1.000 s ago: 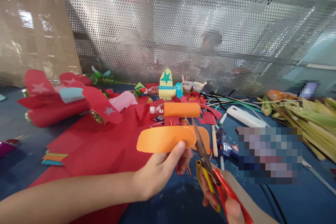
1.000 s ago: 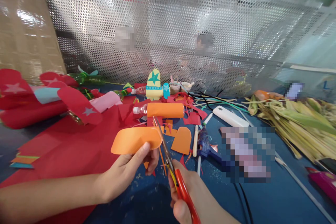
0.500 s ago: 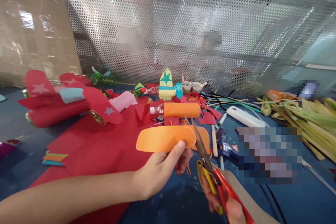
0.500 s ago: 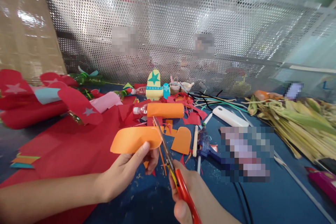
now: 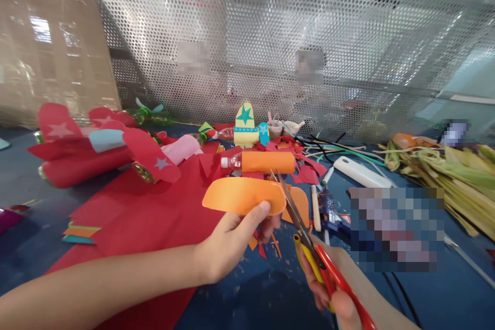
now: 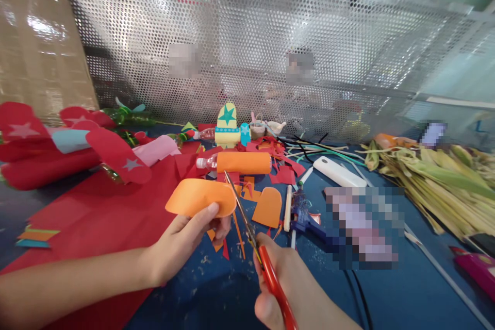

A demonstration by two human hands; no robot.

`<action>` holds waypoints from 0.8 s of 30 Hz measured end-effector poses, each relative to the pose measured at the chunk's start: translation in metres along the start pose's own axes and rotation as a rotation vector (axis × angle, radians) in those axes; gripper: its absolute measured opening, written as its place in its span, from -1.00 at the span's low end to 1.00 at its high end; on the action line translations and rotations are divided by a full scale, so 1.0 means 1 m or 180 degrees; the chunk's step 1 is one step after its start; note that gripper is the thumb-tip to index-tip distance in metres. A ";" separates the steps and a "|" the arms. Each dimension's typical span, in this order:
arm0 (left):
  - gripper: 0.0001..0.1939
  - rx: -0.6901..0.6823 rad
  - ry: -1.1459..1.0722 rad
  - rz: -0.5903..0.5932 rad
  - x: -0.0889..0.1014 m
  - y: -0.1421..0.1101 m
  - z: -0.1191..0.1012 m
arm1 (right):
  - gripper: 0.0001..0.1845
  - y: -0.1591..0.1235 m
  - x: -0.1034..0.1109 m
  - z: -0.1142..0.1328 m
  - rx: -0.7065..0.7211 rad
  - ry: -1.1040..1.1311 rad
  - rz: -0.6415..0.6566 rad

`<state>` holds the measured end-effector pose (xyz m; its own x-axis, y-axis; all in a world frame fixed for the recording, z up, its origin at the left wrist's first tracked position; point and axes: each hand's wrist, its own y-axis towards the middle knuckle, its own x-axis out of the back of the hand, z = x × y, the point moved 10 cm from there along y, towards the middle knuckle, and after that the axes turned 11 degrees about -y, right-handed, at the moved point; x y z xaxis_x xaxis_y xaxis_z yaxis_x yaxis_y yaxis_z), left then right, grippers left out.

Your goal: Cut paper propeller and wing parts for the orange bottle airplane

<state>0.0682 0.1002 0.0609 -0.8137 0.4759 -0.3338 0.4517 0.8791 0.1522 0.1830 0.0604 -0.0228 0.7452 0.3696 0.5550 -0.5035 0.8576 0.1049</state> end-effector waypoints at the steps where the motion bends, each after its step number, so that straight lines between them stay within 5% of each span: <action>1: -0.62 -0.0008 0.0035 -0.0018 0.002 0.001 0.000 | -0.13 0.001 0.004 0.004 0.0021 0.0058 -0.0026; 7: -0.61 -0.0080 0.0056 -0.0171 0.010 0.005 -0.003 | -0.12 0.003 0.010 0.019 -0.0027 0.0275 0.0154; 14: -0.57 0.0085 0.0173 -0.0354 0.010 0.004 -0.001 | -0.09 0.003 0.017 0.024 -0.0032 0.0054 -0.0391; 24: -0.60 0.0058 0.0116 -0.0390 0.010 0.005 -0.002 | -0.21 0.005 0.029 0.055 -0.0186 -0.0059 -0.0078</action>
<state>0.0611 0.1095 0.0604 -0.8758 0.3660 -0.3148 0.3544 0.9302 0.0954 0.1779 0.0558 0.0388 0.7486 0.3420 0.5681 -0.4583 0.8860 0.0706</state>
